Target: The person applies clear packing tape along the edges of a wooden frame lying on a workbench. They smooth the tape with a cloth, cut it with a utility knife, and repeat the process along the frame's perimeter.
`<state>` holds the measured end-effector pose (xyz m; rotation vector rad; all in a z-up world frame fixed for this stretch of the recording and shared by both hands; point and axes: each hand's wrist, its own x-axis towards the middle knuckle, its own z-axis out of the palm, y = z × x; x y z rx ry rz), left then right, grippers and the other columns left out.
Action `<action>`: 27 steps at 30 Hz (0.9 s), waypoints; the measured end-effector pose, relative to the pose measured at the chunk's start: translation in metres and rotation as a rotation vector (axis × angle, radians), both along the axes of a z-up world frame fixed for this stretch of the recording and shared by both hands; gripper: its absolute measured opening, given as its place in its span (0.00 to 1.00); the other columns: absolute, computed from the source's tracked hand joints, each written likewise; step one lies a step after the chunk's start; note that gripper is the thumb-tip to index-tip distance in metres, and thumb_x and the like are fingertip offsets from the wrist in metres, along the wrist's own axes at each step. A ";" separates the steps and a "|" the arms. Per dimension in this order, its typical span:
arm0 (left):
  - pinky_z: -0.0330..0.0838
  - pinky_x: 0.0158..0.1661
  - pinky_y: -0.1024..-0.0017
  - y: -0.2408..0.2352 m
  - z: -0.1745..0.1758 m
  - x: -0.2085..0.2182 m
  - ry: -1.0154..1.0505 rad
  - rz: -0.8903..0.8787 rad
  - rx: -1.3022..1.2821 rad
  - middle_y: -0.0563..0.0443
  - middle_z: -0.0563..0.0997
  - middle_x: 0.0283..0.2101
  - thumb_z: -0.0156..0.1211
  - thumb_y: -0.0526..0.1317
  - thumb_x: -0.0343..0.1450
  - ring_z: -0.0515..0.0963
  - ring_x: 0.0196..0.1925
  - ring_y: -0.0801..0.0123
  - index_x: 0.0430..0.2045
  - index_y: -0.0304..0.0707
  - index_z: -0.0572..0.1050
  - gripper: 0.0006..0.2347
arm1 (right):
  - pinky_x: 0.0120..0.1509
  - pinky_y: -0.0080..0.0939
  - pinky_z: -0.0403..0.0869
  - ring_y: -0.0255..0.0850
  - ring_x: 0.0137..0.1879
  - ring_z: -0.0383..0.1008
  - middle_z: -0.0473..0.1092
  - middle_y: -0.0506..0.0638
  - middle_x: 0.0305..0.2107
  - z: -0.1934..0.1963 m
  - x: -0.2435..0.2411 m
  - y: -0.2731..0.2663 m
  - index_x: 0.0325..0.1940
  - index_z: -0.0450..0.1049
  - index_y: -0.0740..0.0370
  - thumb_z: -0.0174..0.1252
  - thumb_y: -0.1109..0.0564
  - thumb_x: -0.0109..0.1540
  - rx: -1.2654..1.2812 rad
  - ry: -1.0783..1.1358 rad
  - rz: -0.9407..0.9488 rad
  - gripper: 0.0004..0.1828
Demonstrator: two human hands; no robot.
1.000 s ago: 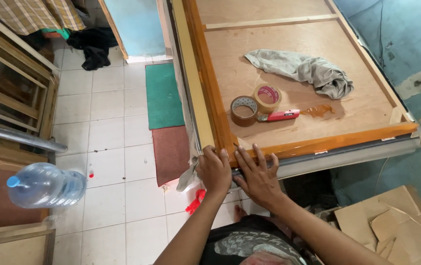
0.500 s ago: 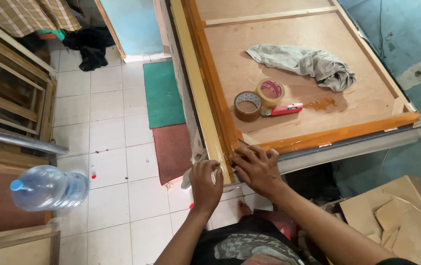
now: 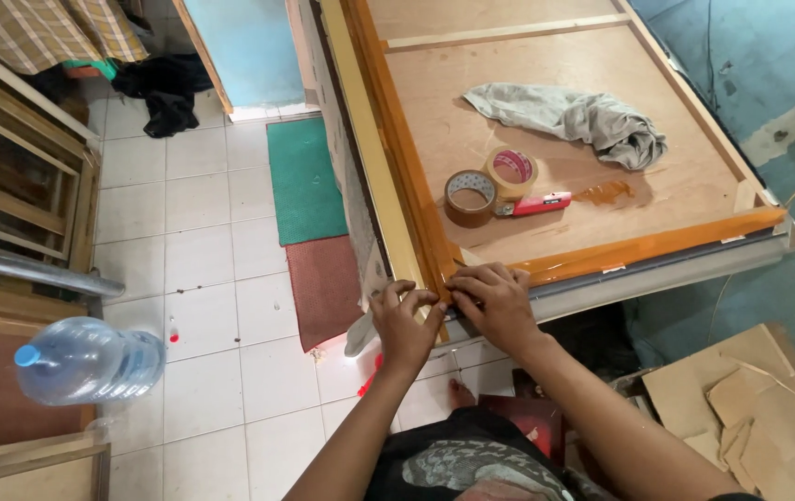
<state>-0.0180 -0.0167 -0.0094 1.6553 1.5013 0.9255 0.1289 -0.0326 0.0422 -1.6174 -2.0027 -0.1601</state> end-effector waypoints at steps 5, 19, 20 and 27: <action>0.55 0.51 0.53 0.002 -0.005 -0.001 -0.013 0.006 -0.010 0.58 0.67 0.41 0.63 0.45 0.57 0.60 0.52 0.52 0.20 0.51 0.76 0.05 | 0.44 0.36 0.53 0.30 0.42 0.66 0.69 0.30 0.33 0.001 -0.001 -0.003 0.34 0.72 0.39 0.56 0.47 0.52 -0.023 -0.015 -0.020 0.07; 0.52 0.52 0.54 0.025 -0.004 -0.010 0.046 0.038 -0.238 0.54 0.61 0.42 0.67 0.49 0.51 0.57 0.54 0.51 0.24 0.51 0.69 0.16 | 0.46 0.43 0.56 0.37 0.46 0.64 0.66 0.33 0.37 0.007 -0.015 0.005 0.36 0.70 0.40 0.60 0.44 0.46 -0.308 0.076 -0.160 0.16; 0.52 0.51 0.57 0.029 -0.011 -0.010 0.003 0.062 -0.258 0.53 0.61 0.42 0.67 0.49 0.50 0.59 0.52 0.52 0.23 0.51 0.68 0.16 | 0.47 0.47 0.57 0.38 0.46 0.63 0.65 0.35 0.36 0.006 -0.017 0.007 0.38 0.68 0.40 0.59 0.42 0.47 -0.392 0.089 -0.211 0.17; 0.57 0.46 0.57 0.026 0.009 0.008 -0.076 0.285 -0.034 0.53 0.63 0.37 0.61 0.40 0.57 0.63 0.45 0.53 0.27 0.48 0.65 0.11 | 0.47 0.54 0.60 0.38 0.43 0.62 0.62 0.39 0.29 -0.017 -0.029 0.025 0.39 0.64 0.39 0.53 0.41 0.51 -0.344 -0.014 -0.380 0.14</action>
